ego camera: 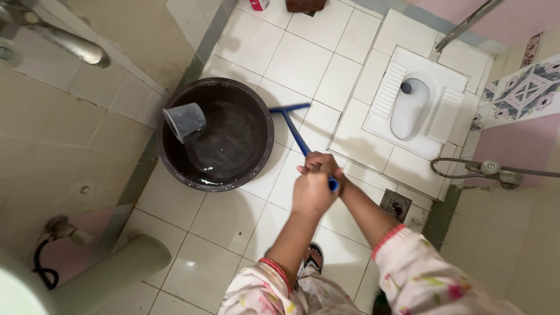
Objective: The person cleans a bathroom floor using a blue squeegee. They repeatedly scoop water from a black basin with a plastic cup and pour it onto the floor, then use the squeegee to push the water across the tiles toward the drain. The person also briefly rinses their hands under a tap.
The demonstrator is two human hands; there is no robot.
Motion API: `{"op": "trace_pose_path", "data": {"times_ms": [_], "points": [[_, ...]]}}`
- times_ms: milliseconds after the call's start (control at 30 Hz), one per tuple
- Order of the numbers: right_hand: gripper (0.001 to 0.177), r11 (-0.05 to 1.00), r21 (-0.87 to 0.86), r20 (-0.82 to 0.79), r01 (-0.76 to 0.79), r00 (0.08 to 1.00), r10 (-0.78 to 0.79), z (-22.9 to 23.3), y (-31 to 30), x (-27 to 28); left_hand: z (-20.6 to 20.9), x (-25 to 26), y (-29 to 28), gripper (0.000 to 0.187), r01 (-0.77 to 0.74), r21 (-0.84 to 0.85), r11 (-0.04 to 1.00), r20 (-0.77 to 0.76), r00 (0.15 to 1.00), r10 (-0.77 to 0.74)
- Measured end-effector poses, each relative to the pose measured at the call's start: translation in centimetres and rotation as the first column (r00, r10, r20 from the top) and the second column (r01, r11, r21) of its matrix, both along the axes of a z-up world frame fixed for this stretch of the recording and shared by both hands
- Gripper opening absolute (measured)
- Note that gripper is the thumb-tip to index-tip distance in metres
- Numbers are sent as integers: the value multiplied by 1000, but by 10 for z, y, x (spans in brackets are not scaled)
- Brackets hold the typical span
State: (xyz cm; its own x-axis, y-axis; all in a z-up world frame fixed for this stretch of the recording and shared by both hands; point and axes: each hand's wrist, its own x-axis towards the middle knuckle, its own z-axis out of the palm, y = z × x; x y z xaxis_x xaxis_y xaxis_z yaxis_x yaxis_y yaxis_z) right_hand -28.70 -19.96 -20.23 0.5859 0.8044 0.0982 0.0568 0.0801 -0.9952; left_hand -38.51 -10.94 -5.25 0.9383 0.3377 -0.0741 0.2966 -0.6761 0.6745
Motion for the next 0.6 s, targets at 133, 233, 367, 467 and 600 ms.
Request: {"op": "trace_pose_path", "data": {"times_ms": [133, 233, 367, 467, 600], "points": [[90, 962, 274, -389, 0, 914, 111, 34, -16, -11, 52, -6, -11, 31, -64, -116, 991, 45, 997, 70], [98, 958, 245, -274, -146, 938, 213, 49, -21, 2, 91, -3, -7, 25, -78, -176, 981, 47, 995, 87], [69, 972, 173, -77, -161, 981, 176, 64, -22, 23, 121, 9, 6, 17, -15, -192, 981, 104, 994, 36], [32, 991, -27, 170, -130, 976, 133, 95, -16, 40, 133, 20, 11, 18, 4, -184, 983, 120, 993, 18], [15, 956, -294, 233, -15, 969, 87, 135, -10, 58, 129, 32, 14, 18, 21, -182, 983, 199, 980, 15]]}}
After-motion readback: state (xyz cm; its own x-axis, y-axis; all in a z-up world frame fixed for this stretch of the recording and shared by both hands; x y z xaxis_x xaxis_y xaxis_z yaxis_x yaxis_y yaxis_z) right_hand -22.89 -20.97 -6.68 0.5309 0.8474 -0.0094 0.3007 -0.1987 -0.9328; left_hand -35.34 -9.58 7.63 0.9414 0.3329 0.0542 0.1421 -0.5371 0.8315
